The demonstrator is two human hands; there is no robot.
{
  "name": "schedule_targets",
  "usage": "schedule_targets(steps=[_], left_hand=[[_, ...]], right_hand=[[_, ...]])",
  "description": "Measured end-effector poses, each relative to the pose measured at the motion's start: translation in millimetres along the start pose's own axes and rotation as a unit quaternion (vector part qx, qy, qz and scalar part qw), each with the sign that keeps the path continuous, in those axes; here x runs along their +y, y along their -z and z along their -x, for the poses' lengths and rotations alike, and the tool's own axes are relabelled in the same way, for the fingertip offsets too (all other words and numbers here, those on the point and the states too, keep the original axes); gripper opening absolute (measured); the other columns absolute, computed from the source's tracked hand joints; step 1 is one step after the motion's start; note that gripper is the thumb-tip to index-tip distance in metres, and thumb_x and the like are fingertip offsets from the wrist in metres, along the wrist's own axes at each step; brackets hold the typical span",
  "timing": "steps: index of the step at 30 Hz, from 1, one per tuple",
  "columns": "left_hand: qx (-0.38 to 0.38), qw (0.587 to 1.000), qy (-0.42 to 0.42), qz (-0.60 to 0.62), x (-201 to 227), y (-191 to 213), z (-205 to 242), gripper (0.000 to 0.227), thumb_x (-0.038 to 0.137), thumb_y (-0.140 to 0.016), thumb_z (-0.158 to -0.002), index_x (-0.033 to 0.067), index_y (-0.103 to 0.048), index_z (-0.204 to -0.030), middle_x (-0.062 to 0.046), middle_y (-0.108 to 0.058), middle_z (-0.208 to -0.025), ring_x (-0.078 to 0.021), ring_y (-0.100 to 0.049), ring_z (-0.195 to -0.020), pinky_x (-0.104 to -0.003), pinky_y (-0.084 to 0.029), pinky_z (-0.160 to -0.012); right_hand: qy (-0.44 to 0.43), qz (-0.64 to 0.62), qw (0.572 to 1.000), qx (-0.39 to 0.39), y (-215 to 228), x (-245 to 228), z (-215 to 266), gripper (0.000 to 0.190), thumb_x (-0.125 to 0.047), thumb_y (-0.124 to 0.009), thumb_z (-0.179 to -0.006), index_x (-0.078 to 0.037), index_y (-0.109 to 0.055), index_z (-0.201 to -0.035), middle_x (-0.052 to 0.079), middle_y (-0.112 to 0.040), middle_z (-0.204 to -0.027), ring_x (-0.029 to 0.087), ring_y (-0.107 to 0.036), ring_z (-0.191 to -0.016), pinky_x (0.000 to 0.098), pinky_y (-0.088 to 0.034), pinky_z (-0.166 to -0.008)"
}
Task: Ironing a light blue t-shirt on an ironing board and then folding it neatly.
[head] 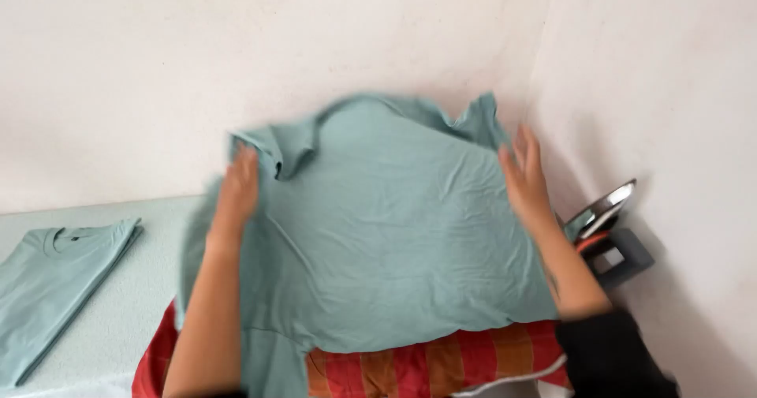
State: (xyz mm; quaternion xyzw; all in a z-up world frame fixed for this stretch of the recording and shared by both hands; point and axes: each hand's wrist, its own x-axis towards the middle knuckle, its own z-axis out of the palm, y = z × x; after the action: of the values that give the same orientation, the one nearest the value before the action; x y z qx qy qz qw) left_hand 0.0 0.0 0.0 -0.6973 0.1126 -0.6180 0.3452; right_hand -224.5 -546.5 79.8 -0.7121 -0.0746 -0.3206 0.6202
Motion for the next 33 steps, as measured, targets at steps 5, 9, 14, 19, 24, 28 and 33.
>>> schedule_targets(steps=[5,9,14,19,24,28,33], left_hand=[[-0.519,0.665,0.348,0.409,-18,267,24,0.067,0.063,-0.036,-0.100,0.0268,-0.041,-0.156,-0.001,-0.037,-0.165,-0.0284,-0.021,-0.158,-0.061,-0.021,-0.122],[-0.510,0.722,0.399,0.244,31,292,173,0.085,0.067,-0.047,-0.091,0.0181,-0.038,-0.160,-0.010,-0.053,-0.148,-0.0400,-0.047,-0.131,-0.062,-0.042,-0.099],[-0.496,0.723,0.440,0.193,41,315,175,0.069,0.062,-0.057,-0.093,0.0101,-0.058,-0.138,-0.013,-0.058,-0.132,-0.0387,-0.052,-0.120,-0.055,-0.049,-0.092],[-0.503,0.711,0.435,0.227,40,303,171,0.048,0.053,-0.065,-0.092,0.0096,-0.064,-0.114,-0.010,-0.062,-0.112,-0.0341,-0.057,-0.108,-0.045,-0.057,-0.072],[-0.461,0.471,0.631,0.410,3,325,124,0.020,0.030,-0.057,-0.100,0.0104,-0.055,-0.104,-0.011,-0.066,-0.092,-0.0327,-0.060,-0.090,-0.046,-0.045,-0.081],[-0.288,0.497,0.693,0.436,-8,325,164,0.023,0.028,-0.067,-0.101,0.0099,-0.055,-0.105,-0.006,-0.059,-0.104,-0.0219,-0.054,-0.096,-0.036,-0.042,-0.086],[-0.204,0.564,0.662,0.448,-37,355,143,0.022,0.020,-0.065,-0.108,0.0082,-0.047,-0.102,-0.005,-0.049,-0.105,-0.0187,-0.046,-0.093,-0.033,-0.037,-0.087]], right_hand=[[-0.035,0.283,0.957,-0.057,58,101,136,0.062,-0.040,-0.064,-0.095,-0.007,-0.050,-0.145,0.018,-0.048,-0.148,0.035,-0.044,-0.141,0.0494,-0.034,-0.119],[-0.179,0.430,0.884,-0.032,92,117,180,0.067,-0.052,-0.050,-0.097,-0.005,-0.054,-0.144,0.020,-0.036,-0.159,0.036,-0.032,-0.151,0.0548,-0.036,-0.115],[-0.083,0.606,0.791,0.012,88,121,191,0.073,-0.055,-0.058,-0.096,0.002,-0.057,-0.142,0.024,-0.053,-0.146,0.045,-0.052,-0.126,0.0573,-0.054,-0.090],[-0.093,0.707,0.697,0.078,95,147,205,0.080,-0.070,-0.060,-0.091,-0.005,-0.063,-0.137,0.019,-0.060,-0.126,0.041,-0.058,-0.114,0.0523,-0.059,-0.074],[-0.193,0.707,0.677,0.063,109,162,204,0.094,-0.087,-0.044,-0.092,-0.002,-0.062,-0.130,0.027,-0.066,-0.128,0.044,-0.059,-0.115,0.0537,-0.044,-0.089],[-0.262,0.611,0.745,0.051,107,125,188,0.072,-0.065,-0.053,-0.097,-0.005,-0.059,-0.137,0.021,-0.074,-0.123,0.041,-0.065,-0.117,0.0542,-0.040,-0.091],[-0.353,0.138,0.921,0.089,109,77,184,0.033,-0.026,-0.066,-0.100,-0.003,-0.063,-0.123,0.012,-0.066,-0.115,0.021,-0.060,-0.101,0.0397,-0.050,-0.083]])
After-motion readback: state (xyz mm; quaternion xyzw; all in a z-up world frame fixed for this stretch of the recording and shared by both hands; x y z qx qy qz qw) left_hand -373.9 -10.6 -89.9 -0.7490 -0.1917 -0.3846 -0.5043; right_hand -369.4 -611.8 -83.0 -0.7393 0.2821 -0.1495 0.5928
